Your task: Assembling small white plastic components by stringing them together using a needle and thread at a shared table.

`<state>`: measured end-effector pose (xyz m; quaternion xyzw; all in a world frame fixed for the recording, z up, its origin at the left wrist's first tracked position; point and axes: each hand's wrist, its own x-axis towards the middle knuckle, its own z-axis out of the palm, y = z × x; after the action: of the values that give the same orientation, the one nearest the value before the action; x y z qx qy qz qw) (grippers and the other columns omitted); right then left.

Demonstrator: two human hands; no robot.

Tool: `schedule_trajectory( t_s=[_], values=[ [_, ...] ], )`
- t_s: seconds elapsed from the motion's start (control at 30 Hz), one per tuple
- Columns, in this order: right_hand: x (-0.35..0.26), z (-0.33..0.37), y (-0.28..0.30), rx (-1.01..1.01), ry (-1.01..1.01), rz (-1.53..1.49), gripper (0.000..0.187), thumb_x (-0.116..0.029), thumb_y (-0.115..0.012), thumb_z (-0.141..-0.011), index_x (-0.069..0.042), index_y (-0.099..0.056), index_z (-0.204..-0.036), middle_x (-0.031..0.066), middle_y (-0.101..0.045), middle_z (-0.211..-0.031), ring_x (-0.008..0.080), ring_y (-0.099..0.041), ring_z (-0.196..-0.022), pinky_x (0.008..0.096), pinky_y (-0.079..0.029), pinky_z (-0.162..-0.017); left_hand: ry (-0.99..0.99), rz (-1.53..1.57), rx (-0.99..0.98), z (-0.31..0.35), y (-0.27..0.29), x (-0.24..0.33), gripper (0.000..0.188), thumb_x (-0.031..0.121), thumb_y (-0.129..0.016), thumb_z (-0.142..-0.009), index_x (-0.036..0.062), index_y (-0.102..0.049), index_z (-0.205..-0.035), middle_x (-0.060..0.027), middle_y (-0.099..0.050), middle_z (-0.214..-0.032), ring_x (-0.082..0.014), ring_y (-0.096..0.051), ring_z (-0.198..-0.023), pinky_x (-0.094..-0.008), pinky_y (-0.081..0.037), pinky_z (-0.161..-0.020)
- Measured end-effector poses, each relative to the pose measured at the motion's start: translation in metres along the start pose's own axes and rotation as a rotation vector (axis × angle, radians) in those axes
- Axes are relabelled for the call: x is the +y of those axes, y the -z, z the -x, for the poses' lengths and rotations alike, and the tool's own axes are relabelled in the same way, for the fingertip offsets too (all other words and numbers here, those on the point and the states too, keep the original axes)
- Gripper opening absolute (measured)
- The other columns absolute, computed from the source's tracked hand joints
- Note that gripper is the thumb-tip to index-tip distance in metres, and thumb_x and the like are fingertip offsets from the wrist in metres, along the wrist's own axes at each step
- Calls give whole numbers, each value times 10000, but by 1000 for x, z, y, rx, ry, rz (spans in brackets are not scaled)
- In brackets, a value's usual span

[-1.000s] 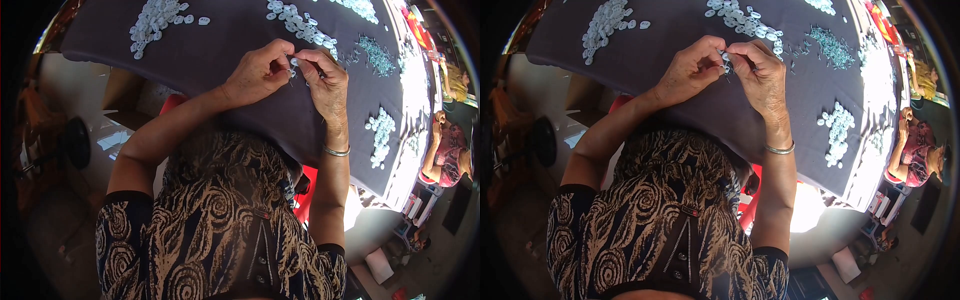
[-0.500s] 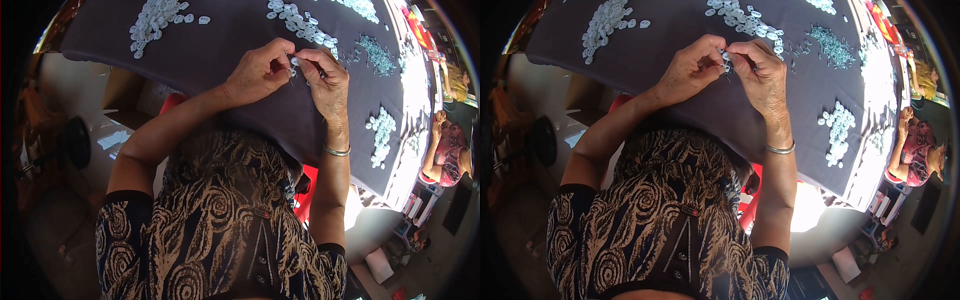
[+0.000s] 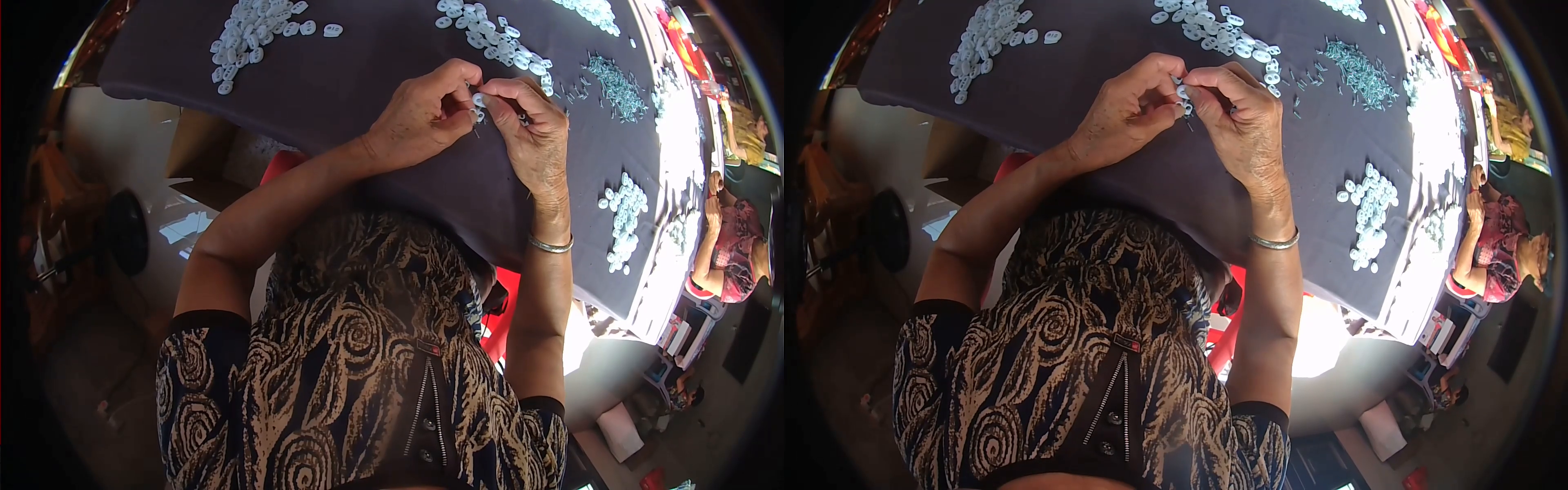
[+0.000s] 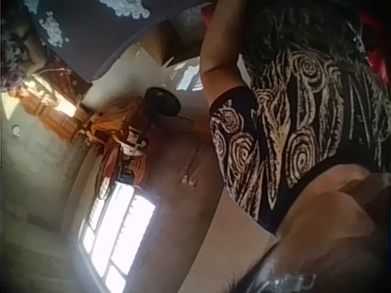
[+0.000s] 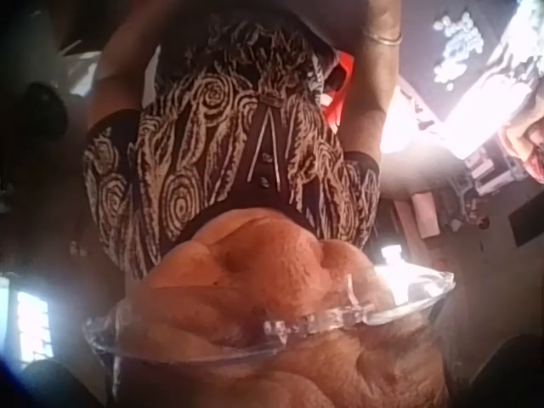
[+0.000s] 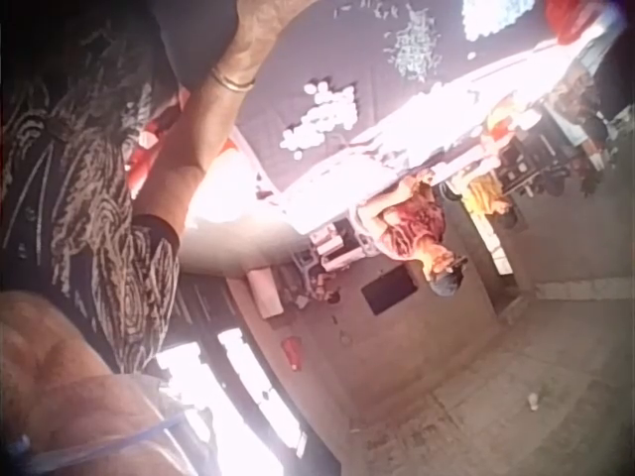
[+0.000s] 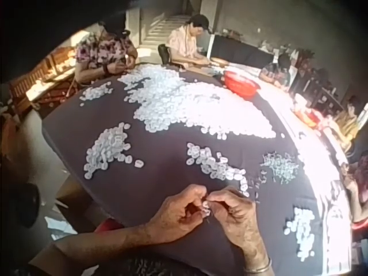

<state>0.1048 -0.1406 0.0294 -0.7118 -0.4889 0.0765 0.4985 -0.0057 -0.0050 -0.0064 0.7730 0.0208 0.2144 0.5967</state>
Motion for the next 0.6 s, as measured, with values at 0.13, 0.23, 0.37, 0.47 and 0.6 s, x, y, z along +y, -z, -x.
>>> schedule_trajectory(
  t_s=[0.13, 0.23, 0.37, 0.47, 0.6],
  values=[
    [-1, 0, 0, -4, -15, -22, 141, 33, -647, -827, -15, -666, -959, 32, -637, -869, 99, -584, -771, 218, -468, -696, 27, 4, -12, 0, 2, 3, 373, -42, -604, -833, 54, -472, -1168, 12, -553, -821, -37, -548, -727, -198, -444, -615],
    [2, 1, -1, -36, -59, -45, 136, 18, -639, -840, -18, -666, -969, 26, -638, -869, 90, -580, -783, 217, -464, -705, 32, 12, -12, 0, 2, 2, 366, -37, -606, -838, 59, -475, -1166, 13, -552, -827, -37, -549, -737, -194, -449, -632],
    [3, 1, 0, -63, -95, -90, 114, 12, -621, -857, -17, -658, -961, 14, -633, -869, 77, -574, -799, 213, -464, -718, 49, 27, -13, -1, 3, 5, 357, -28, -610, -844, 59, -477, -1164, 13, -556, -832, -36, -547, -753, -190, -455, -656],
    [2, 1, -1, -72, -106, -66, 96, 15, -613, -863, -12, -650, -948, 6, -630, -872, 68, -571, -798, 207, -464, -719, 56, 39, -3, -1, 4, 5, 351, -22, -613, -846, 51, -476, -1161, 16, -559, -834, -35, -546, -753, -195, -457, -654],
    [6, 3, -1, -52, -100, -90, 94, 26, -609, -864, -9, -639, -945, 2, -630, -876, 57, -569, -795, 198, -465, -718, 40, 89, 18, -2, 2, 5, 357, -19, -616, -846, 48, -470, -1165, 18, -559, -815, -31, -543, -749, -186, -450, -654]
  ],
)
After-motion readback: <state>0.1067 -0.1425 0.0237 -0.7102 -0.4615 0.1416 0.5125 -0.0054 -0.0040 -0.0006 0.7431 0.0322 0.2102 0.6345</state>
